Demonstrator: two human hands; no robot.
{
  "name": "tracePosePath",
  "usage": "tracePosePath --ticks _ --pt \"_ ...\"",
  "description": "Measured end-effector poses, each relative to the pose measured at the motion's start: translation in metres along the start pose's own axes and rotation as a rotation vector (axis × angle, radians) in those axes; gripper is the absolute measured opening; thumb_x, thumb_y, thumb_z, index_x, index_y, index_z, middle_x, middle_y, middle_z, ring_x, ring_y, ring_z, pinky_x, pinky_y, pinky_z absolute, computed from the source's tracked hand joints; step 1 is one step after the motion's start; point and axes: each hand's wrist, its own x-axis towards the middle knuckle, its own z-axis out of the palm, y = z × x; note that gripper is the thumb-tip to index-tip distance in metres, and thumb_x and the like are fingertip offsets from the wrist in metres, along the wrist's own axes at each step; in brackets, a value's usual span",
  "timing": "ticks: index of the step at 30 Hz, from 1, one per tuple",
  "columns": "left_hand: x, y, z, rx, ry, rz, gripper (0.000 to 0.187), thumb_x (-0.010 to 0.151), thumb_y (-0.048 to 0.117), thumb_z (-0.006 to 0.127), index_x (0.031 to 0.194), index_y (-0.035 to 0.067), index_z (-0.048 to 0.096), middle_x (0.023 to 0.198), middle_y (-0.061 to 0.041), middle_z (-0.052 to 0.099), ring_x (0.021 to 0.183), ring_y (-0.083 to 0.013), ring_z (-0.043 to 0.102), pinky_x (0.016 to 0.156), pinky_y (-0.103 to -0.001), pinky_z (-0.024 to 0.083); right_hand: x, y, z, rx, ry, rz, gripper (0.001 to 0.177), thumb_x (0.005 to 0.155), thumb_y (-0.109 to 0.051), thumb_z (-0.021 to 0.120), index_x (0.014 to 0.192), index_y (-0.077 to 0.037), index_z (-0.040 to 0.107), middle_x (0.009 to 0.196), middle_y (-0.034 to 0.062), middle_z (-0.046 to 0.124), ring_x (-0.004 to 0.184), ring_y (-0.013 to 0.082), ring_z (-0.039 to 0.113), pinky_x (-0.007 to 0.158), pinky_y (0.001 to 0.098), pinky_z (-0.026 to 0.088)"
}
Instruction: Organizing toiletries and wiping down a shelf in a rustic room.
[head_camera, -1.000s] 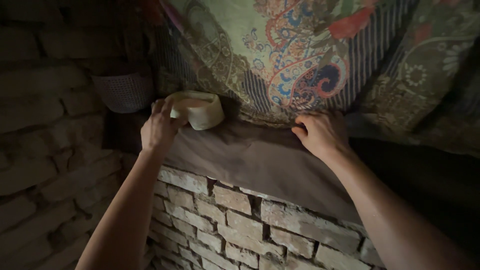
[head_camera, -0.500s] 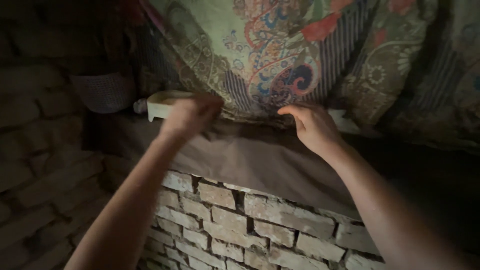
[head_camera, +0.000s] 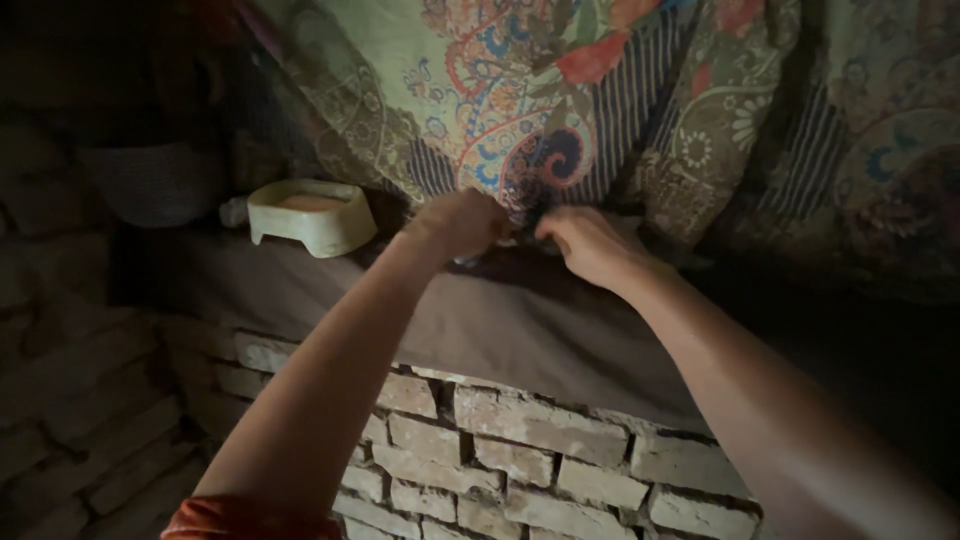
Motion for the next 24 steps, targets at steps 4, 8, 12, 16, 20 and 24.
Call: tracePosePath --ticks 4,8,12,16,20,24 --pt "-0.008 -0.001 -0.017 0.002 -0.078 -0.251 0.026 0.096 0.035 0.061 0.117 0.025 0.074 0.114 -0.007 0.074 0.106 -0.0296 0.072 0.086 -0.047 0.059 0.011 -0.054 -0.033 -0.062 -0.001 0.415 0.016 0.095 -0.018 0.065 0.107 -0.008 0.069 0.103 0.0165 0.074 0.093 0.0374 0.072 0.077 0.0503 0.055" --pt "0.013 -0.048 0.029 0.144 0.132 -0.255 0.027 0.093 0.022 0.062 0.117 0.016 0.073 0.116 -0.012 0.074 0.105 -0.0325 0.072 0.081 -0.047 0.060 0.021 -0.054 -0.027 -0.242 -0.077 0.514 0.035 0.093 -0.042 0.072 0.110 -0.011 0.068 0.097 0.0168 0.075 0.091 0.0390 0.072 0.075 0.0533 0.054" --pt "0.015 -0.055 0.042 0.172 0.268 -0.222 0.029 0.096 0.014 0.058 0.123 0.015 0.069 0.114 -0.014 0.073 0.100 -0.0353 0.073 0.076 -0.048 0.060 0.021 -0.029 -0.006 -0.344 -0.220 0.497 0.041 0.084 -0.045 0.078 0.106 -0.011 0.070 0.104 0.0148 0.074 0.098 0.0383 0.071 0.080 0.0523 0.056" --pt "0.020 -0.055 0.048 0.234 0.218 -0.244 0.024 0.097 0.014 0.058 0.117 0.015 0.070 0.114 -0.013 0.074 0.101 -0.0332 0.073 0.079 -0.047 0.061 0.022 -0.017 0.006 -0.289 -0.259 0.529 0.031 0.086 -0.038 0.076 0.104 -0.013 0.074 0.107 0.0143 0.073 0.102 0.0378 0.070 0.085 0.0518 0.055" --pt "0.011 -0.043 0.030 0.152 0.126 -0.268 0.025 0.094 0.019 0.062 0.117 0.016 0.069 0.109 -0.013 0.075 0.100 -0.0337 0.073 0.079 -0.048 0.060 0.026 -0.015 0.004 -0.264 -0.243 0.529 0.013 0.091 -0.019 0.066 0.099 -0.011 0.072 0.104 0.0185 0.073 0.098 0.0407 0.070 0.082 0.0538 0.054" --pt "-0.012 -0.027 0.000 -0.148 0.084 -0.138 0.024 0.093 0.031 0.066 0.112 0.018 0.074 0.108 -0.010 0.075 0.101 -0.0336 0.070 0.087 -0.047 0.056 0.030 -0.014 0.001 -0.182 0.020 0.483 0.014 0.092 -0.021 0.069 0.096 -0.007 0.065 0.087 0.0194 0.072 0.084 0.0408 0.070 0.071 0.0544 0.053"
